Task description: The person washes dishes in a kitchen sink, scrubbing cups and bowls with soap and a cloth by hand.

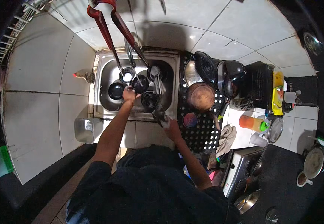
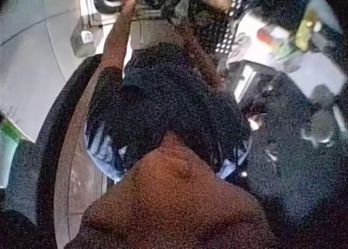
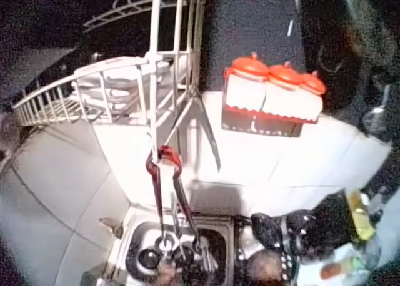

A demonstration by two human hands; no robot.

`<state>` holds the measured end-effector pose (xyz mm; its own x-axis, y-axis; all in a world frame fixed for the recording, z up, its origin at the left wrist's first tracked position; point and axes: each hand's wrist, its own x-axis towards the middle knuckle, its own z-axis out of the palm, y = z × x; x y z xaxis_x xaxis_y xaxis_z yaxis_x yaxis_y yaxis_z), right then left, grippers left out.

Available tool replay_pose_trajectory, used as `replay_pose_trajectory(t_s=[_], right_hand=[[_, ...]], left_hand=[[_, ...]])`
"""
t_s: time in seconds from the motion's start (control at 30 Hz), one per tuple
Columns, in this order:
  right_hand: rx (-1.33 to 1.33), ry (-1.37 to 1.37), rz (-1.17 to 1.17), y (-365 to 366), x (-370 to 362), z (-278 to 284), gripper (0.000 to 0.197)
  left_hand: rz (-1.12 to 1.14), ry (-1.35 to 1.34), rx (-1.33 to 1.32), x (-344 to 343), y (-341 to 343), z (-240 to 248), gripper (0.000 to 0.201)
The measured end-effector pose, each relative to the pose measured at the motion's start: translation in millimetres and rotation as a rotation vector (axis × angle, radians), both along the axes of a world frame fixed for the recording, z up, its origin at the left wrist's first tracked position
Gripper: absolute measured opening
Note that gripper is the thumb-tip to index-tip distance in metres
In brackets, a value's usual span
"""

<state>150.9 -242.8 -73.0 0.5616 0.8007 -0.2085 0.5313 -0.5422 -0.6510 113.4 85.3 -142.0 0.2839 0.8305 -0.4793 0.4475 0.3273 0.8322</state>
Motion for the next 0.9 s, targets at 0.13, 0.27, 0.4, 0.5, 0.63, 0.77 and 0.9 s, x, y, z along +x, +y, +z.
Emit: replay_pose_trajectory(t_s=[0.13, 0.27, 0.4, 0.5, 0.63, 0.77, 0.9], right_hand=[[-0.015, 0.125, -0.041, 4, 5, 0, 0.069], [-0.005, 0.143, -0.079, -4, 0, -16, 0.068], [0.027, 0.145, -0.05, -9, 3, -26, 0.069], [0.049, 0.292, -0.014, 16, 1, 4, 0.065], [0.023, 0.045, -0.055, 3, 1, 2, 0.057], [0.092, 0.037, -0.129, 16, 0, 28, 0.051], [0.094, 0.095, -0.108, 33, 4, 59, 0.05]], left_hand=[[0.033, -0.392, -0.623, -11, -4, -41, 0.03], [0.477, -0.725, -1.422, -14, -14, -6, 0.034], [0.719, -0.869, -1.794, -5, -8, 12, 0.033], [0.757, -0.781, -1.614, -6, 10, -12, 0.032], [0.645, -0.65, -1.33, 23, -4, -26, 0.033], [0.503, -0.597, -1.06, 9, -8, -35, 0.027], [0.176, -0.504, -0.547, -22, -14, -21, 0.029]])
